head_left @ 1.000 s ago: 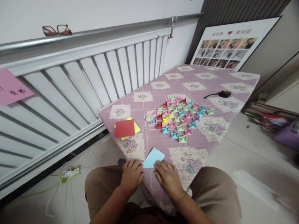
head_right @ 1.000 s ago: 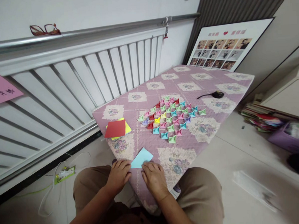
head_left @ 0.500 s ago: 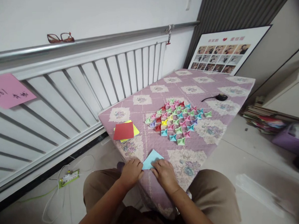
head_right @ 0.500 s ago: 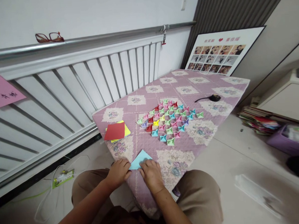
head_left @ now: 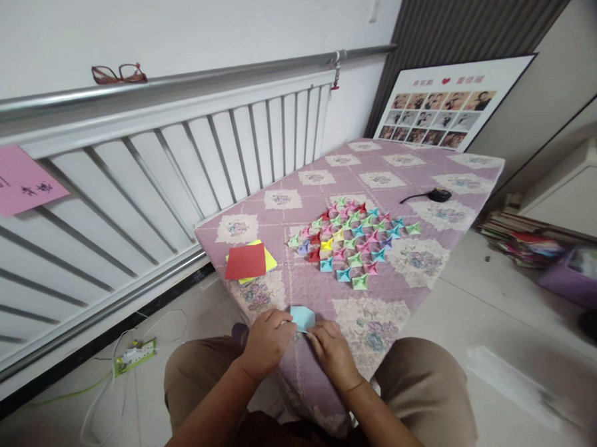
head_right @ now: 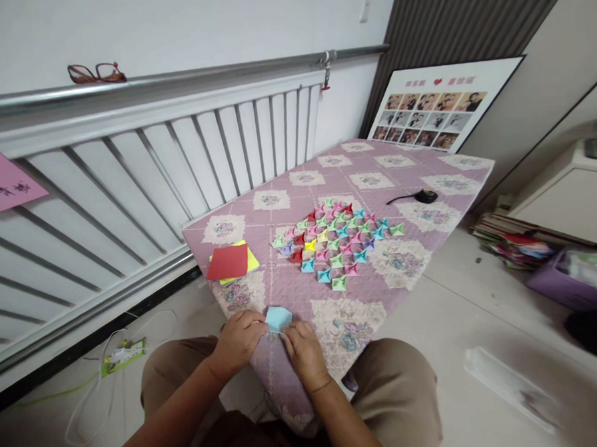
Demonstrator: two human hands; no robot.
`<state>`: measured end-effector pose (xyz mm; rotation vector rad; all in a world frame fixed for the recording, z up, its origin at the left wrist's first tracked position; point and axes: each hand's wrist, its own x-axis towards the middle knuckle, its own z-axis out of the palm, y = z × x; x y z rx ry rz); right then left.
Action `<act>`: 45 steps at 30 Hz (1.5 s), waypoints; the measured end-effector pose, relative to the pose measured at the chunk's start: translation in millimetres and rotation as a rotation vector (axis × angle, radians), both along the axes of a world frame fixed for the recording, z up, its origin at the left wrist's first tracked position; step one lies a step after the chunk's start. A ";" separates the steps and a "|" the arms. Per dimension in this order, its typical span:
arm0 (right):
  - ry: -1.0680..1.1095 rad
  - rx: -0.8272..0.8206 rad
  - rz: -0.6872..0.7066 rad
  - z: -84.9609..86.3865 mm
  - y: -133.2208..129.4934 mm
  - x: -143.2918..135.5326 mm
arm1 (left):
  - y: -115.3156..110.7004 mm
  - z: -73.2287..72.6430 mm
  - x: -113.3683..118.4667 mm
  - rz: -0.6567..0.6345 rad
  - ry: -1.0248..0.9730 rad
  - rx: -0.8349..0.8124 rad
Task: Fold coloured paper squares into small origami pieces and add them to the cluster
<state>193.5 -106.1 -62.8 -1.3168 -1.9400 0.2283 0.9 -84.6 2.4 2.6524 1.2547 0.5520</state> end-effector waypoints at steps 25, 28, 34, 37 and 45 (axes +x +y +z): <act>0.938 -0.774 -0.091 10.2 27.9 28.7 | -22.2 -37.4 14.3 0.222 -0.117 0.010; 0.864 -0.768 -0.119 7.0 30.5 24.1 | -19.3 -42.5 19.9 0.207 -0.043 0.057; 0.723 -0.726 -0.139 3.3 32.0 21.2 | -13.0 -52.0 27.3 0.156 0.007 0.017; 0.669 -0.705 -0.144 2.8 31.6 20.8 | -12.7 -53.8 30.6 0.140 0.001 -0.015; 0.442 -0.616 -0.173 5.6 29.4 18.2 | -6.1 -58.3 32.8 0.209 0.000 -0.091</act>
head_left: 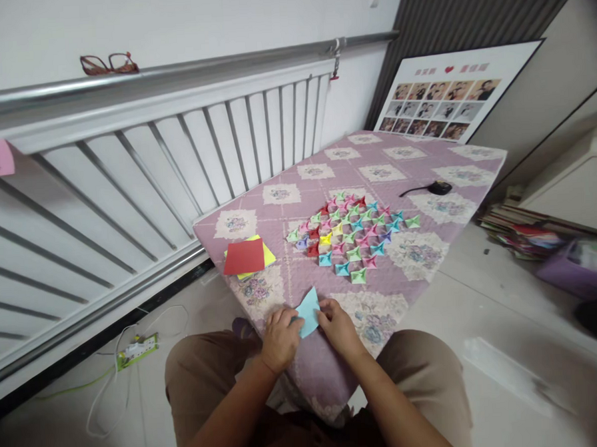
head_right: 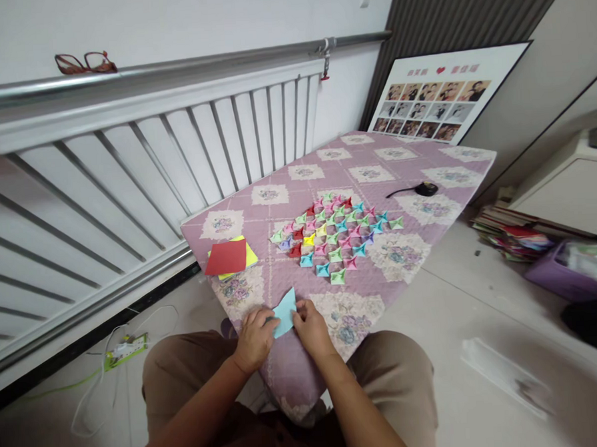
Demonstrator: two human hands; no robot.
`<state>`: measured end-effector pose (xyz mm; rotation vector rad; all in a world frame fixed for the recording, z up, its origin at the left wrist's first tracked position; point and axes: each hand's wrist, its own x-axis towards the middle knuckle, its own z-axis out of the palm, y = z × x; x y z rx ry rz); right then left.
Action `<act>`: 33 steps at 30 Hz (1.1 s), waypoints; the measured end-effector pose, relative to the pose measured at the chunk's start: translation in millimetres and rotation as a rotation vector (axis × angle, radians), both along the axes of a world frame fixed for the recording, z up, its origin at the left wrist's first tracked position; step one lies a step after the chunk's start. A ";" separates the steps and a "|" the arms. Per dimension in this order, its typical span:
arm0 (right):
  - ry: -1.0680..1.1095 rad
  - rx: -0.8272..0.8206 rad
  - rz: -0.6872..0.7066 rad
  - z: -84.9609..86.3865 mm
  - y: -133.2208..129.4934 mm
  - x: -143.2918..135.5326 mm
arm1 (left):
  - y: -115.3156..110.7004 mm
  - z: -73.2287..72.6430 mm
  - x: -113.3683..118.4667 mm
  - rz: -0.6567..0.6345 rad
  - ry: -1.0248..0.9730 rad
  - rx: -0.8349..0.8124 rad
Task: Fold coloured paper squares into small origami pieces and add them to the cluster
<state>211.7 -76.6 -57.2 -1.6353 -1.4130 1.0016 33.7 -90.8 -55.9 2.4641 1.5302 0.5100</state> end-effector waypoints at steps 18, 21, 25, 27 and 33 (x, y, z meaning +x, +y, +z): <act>-0.505 0.269 0.213 0.8 -22.8 1.6 | 0.8 1.3 -1.5 -0.027 -0.015 -0.067; -0.518 0.371 0.304 1.7 -27.0 3.1 | 0.2 0.5 -1.7 -0.010 -0.037 -0.058; -0.588 0.335 0.298 3.9 -25.9 0.2 | -0.6 -1.8 -3.2 0.068 -0.075 -0.024; -0.636 0.281 0.264 5.5 -22.8 -1.8 | -0.4 -3.1 -4.8 0.113 -0.086 -0.013; -0.710 0.132 0.219 14.2 -12.3 -6.0 | 3.7 -2.3 -8.7 0.232 -0.068 -0.038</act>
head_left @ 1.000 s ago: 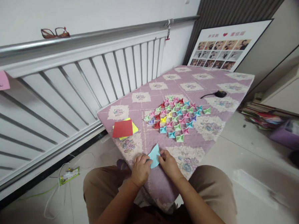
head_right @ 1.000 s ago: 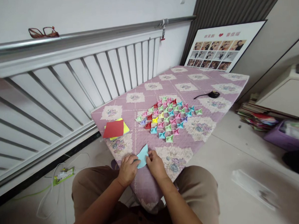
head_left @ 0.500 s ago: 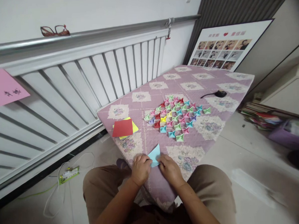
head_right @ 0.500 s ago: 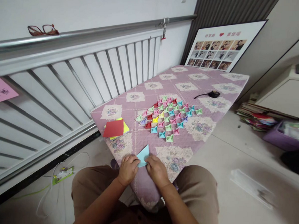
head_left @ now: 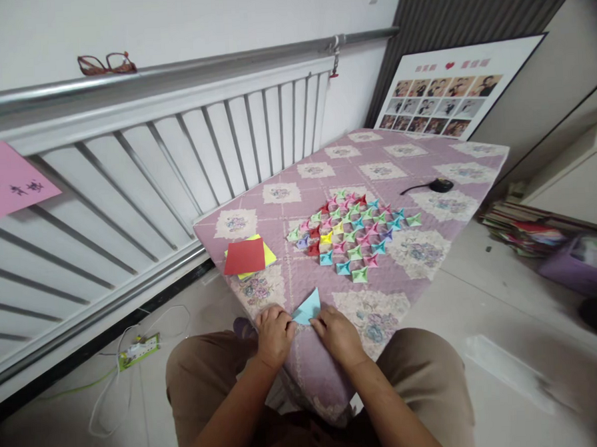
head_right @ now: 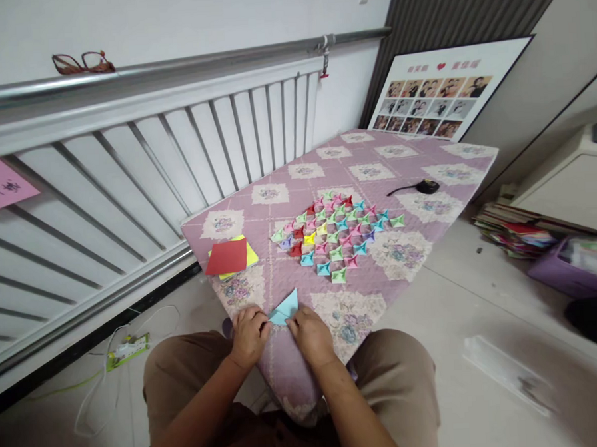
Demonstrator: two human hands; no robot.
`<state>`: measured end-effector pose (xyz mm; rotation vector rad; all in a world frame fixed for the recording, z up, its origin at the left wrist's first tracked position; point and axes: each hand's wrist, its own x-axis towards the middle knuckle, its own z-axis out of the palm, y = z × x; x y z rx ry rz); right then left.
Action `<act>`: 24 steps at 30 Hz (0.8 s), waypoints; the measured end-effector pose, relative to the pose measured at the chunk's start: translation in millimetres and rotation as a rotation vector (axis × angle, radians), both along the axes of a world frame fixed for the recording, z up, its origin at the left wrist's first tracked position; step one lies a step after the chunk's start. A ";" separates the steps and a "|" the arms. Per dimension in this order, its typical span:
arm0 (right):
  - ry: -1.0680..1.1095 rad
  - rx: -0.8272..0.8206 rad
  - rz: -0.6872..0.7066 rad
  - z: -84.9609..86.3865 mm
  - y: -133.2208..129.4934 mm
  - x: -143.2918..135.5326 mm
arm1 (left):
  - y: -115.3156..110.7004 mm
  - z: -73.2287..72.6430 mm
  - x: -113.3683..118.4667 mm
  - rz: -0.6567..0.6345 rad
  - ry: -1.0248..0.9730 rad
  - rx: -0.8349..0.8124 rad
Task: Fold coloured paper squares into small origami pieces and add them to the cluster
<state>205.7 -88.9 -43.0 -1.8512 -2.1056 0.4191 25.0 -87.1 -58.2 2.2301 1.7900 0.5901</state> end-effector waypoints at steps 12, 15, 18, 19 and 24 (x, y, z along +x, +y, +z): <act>-0.057 -0.068 -0.104 4.9 7.6 -8.8 | 12.4 9.2 1.8 0.085 0.127 -0.068; -0.059 -0.073 -0.107 5.7 8.4 -9.3 | 15.0 10.7 1.7 0.074 0.154 -0.080; -0.058 -0.080 -0.111 6.1 8.8 -9.6 | 17.4 11.3 1.6 0.069 0.180 -0.088; -0.057 -0.082 -0.114 6.1 9.0 -9.7 | 18.0 11.5 1.5 0.069 0.187 -0.093; -0.051 -0.090 -0.125 5.6 9.5 -10.5 | 20.4 12.9 2.4 0.059 0.215 -0.119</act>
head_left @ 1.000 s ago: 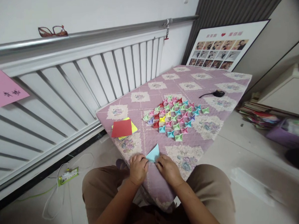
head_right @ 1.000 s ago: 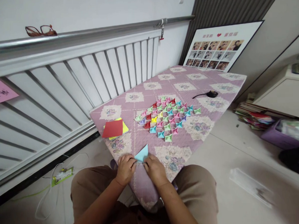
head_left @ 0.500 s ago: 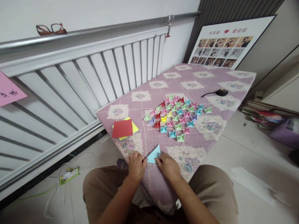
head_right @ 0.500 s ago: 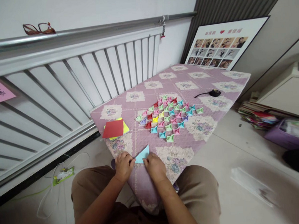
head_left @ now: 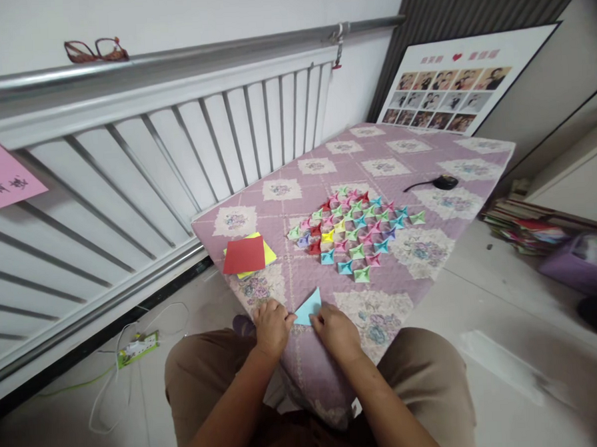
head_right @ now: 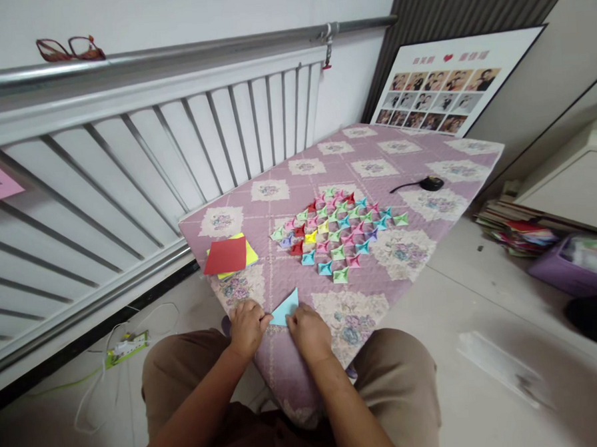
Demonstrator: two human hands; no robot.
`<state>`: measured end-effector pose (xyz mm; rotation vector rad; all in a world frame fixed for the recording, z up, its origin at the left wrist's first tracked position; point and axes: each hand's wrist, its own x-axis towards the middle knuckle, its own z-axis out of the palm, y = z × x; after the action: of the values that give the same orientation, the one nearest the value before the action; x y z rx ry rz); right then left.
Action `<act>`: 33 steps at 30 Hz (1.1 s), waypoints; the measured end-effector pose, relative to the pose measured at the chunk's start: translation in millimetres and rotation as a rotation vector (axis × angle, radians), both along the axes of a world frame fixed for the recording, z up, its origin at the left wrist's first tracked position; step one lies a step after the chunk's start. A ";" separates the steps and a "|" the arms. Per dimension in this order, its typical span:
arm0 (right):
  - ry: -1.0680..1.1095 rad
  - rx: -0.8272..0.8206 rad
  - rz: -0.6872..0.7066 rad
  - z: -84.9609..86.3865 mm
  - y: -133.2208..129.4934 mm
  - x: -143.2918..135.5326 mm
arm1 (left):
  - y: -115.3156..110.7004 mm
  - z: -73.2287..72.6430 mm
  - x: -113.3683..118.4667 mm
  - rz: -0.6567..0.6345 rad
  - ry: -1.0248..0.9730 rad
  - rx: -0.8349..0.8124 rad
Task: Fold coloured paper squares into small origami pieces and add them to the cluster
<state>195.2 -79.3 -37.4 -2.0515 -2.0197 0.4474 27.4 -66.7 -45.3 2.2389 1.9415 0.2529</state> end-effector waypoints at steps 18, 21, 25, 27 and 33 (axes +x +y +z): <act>0.057 0.008 -0.013 -3.5 -1.3 3.6 | -24.5 -5.5 6.5 -0.446 0.042 0.075; 0.058 0.010 -0.013 -3.1 -1.6 3.8 | -27.4 -9.1 -0.1 -0.376 0.020 0.056; 0.062 0.012 -0.006 -3.0 -1.8 4.2 | -18.4 -2.5 -13.5 -0.355 0.021 0.032; 0.064 0.014 -0.007 -3.6 -1.8 4.3 | -12.2 2.8 -15.5 -0.381 0.039 0.017; 0.063 0.026 -0.015 -6.1 -2.4 4.9 | 1.1 8.0 -10.6 -0.457 0.106 0.006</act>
<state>200.1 -81.7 -43.5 -2.0101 -1.9627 0.4748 16.7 -65.6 -37.3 2.6618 1.4099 0.0787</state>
